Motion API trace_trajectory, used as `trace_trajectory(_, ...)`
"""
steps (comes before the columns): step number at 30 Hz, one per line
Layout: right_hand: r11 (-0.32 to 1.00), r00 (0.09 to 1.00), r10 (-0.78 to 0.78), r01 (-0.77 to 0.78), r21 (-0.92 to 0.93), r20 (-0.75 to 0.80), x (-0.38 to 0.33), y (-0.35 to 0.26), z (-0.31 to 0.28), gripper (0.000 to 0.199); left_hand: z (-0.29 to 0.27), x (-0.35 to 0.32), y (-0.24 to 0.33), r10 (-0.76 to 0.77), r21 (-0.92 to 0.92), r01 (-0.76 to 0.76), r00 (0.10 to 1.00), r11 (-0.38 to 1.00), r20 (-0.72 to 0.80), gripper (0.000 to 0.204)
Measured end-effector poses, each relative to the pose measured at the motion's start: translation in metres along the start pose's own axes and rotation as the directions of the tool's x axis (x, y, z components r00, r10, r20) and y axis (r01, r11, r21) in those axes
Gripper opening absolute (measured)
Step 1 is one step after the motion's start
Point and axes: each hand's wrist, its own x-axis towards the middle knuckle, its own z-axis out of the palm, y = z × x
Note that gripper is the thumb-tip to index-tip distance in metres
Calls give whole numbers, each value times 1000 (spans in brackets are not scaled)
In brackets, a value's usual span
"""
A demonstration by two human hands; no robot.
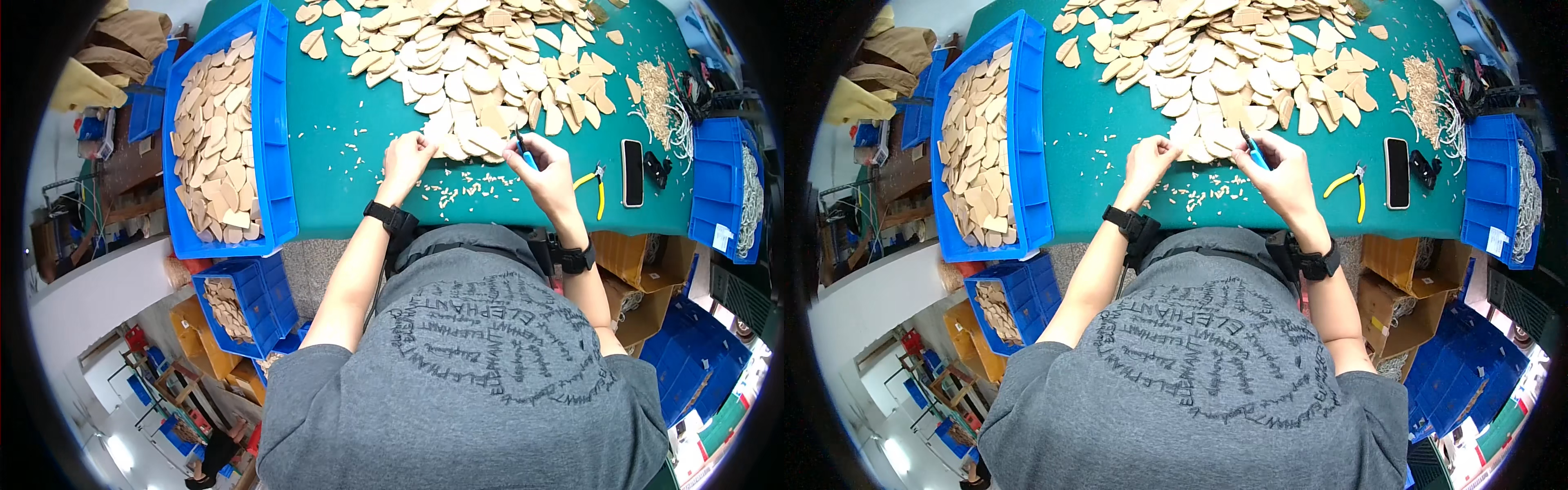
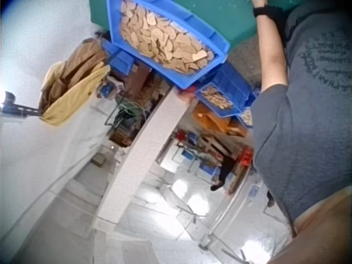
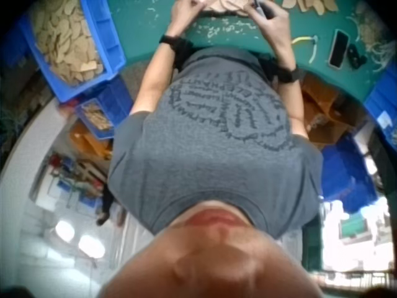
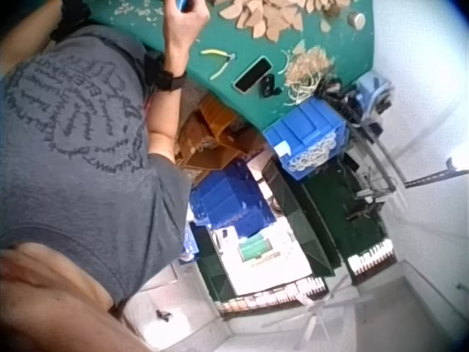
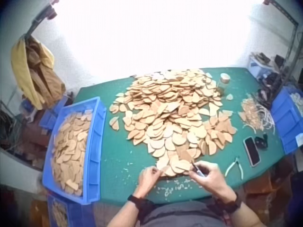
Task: The person uses pliers to trim and smooth the edges of small, light-colored wooden pieces. They pick up each piece from a pile on a green table, trim it, and place the finished piece into a blue bin. The process is repetitive and focused on edge finishing.
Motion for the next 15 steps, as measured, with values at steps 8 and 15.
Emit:
trace_trajectory(8, 998, 986, 25, -15, -61, 162, 3, -15, 19, 18, -41, -21, 17, 46, -728, -152, 985, 669, -164, 17)
trace_trajectory(15, 985, 957, -37, 83, -149, 288, 6, -27, 34, 23, -77, -58, 58, 118, -945, 37, 990, 326, 79, 34)
